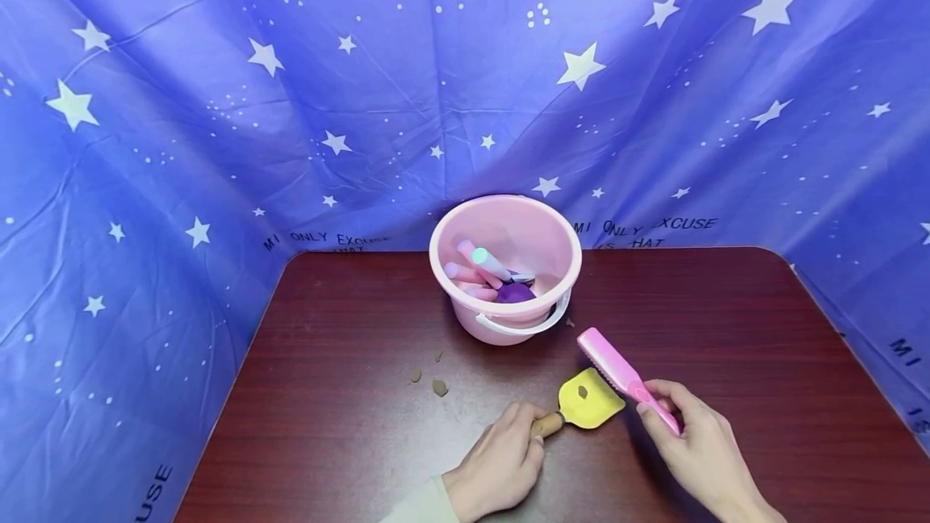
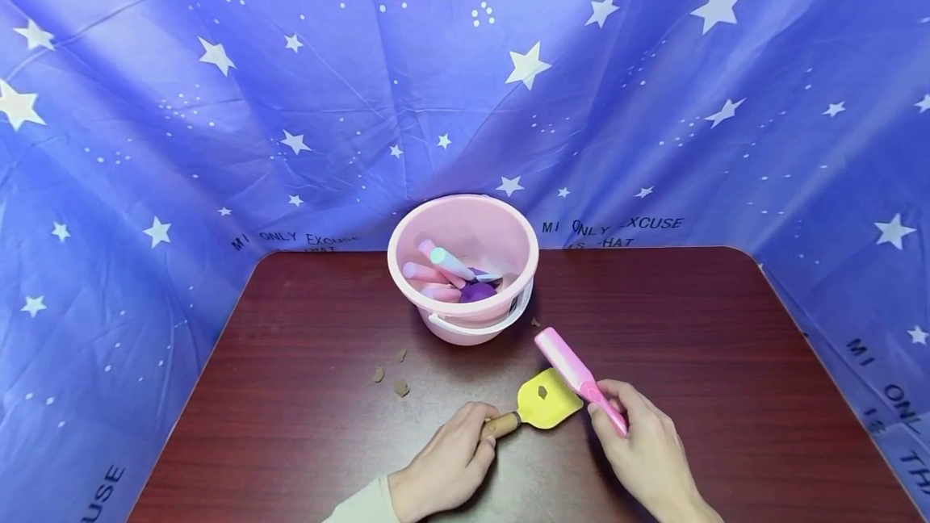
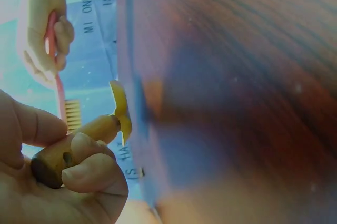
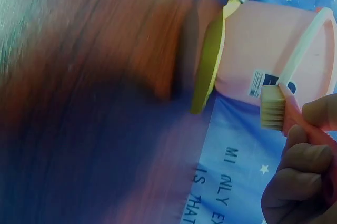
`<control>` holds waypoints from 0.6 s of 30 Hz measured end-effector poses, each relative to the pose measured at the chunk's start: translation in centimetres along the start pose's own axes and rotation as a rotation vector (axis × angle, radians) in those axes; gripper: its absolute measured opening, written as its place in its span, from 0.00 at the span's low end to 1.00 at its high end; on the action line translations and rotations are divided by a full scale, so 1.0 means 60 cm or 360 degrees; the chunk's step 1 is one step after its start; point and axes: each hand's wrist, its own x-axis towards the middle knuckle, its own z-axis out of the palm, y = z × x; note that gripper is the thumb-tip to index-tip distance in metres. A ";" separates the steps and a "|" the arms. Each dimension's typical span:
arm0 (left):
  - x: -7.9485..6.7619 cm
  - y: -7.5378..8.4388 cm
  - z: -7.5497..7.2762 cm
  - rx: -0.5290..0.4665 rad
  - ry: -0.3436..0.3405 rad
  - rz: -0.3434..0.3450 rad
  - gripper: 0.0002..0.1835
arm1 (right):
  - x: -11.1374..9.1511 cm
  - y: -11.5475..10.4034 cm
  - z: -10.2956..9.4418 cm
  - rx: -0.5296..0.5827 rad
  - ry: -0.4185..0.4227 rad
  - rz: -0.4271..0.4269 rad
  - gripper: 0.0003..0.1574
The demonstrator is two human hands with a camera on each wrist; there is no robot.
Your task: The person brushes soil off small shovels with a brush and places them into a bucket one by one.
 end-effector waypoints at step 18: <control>-0.023 -0.013 -0.039 0.0069 0.0135 -0.0023 0.13 | -0.022 -0.030 0.038 0.0144 -0.0113 -0.0310 0.25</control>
